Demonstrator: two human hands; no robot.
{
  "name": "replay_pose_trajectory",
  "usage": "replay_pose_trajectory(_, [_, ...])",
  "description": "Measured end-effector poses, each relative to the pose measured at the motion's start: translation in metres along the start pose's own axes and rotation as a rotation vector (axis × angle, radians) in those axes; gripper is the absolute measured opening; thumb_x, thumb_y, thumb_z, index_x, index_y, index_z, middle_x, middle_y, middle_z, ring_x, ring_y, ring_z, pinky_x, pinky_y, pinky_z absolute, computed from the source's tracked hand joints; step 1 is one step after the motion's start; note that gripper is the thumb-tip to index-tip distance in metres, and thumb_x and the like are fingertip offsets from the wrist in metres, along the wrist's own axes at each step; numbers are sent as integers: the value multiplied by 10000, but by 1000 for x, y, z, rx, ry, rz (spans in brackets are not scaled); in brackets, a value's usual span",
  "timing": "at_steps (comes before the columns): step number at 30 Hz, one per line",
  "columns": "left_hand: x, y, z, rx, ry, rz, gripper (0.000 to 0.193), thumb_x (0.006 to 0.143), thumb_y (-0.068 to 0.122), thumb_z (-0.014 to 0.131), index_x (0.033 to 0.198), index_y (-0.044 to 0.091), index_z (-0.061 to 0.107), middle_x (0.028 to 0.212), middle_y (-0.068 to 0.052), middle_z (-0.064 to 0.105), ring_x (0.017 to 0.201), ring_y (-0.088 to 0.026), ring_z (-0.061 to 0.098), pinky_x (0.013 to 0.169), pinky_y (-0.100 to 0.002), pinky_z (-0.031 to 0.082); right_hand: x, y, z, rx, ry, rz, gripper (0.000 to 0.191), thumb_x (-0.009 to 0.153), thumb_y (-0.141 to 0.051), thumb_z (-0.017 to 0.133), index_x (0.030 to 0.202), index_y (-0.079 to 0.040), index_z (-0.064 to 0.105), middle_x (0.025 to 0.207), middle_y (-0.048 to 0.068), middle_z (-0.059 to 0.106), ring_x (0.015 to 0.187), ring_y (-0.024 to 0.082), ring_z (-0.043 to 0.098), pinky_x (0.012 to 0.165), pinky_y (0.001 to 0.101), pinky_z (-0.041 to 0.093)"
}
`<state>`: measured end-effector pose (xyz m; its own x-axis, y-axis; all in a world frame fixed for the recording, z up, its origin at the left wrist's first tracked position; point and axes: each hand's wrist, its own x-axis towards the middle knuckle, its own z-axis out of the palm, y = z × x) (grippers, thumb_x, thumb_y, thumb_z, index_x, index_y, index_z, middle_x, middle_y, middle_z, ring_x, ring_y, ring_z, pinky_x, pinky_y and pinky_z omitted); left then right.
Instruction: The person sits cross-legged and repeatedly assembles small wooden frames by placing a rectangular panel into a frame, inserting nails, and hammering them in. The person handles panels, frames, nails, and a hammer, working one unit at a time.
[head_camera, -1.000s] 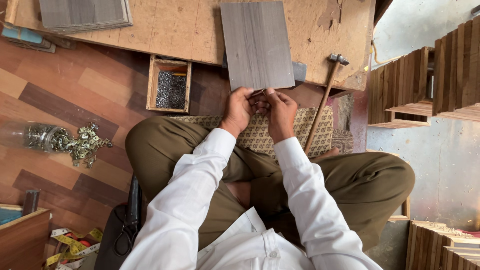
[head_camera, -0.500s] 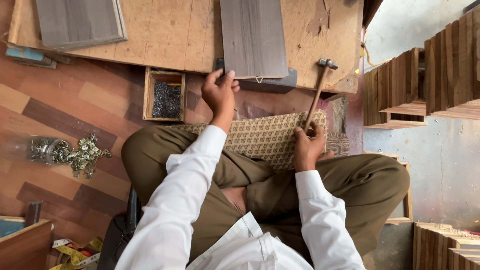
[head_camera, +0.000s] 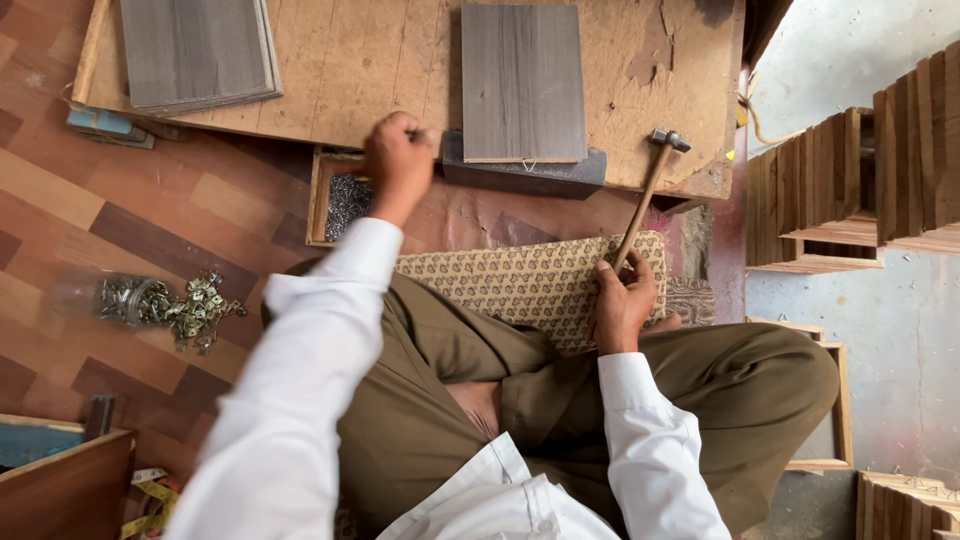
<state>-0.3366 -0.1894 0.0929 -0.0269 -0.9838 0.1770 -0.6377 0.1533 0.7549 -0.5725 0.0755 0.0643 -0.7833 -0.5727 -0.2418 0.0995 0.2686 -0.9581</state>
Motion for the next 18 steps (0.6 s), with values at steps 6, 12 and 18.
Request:
replay_pose_trajectory(6, [0,-57,-82,606,-684,-4,154,874,21,640,973,9,758,1125,-277,701,1055,-454,677,903,-526,553,-5,-9,6,67,50,-26,479,882,12,705,1354,27,623,849,64,689,685,107,634,588,241,505])
replay_pose_trajectory(12, [-6,-69,-65,790,-894,-48,317,889,43,626,1191,19,721,1297,-241,666,1199,-439,645,1000,-537,536,-33,-12,5,144,-23,-18,437,886,-2,713,1314,46,643,826,39,681,633,86,584,535,229,451])
replay_pose_trajectory(18, [-3,-69,-68,781,-866,-122,303,887,60,617,1168,23,723,1293,-220,668,1178,-440,650,985,-525,540,-42,-11,5,249,-67,45,439,886,5,712,1316,56,641,828,28,652,606,79,546,529,226,435])
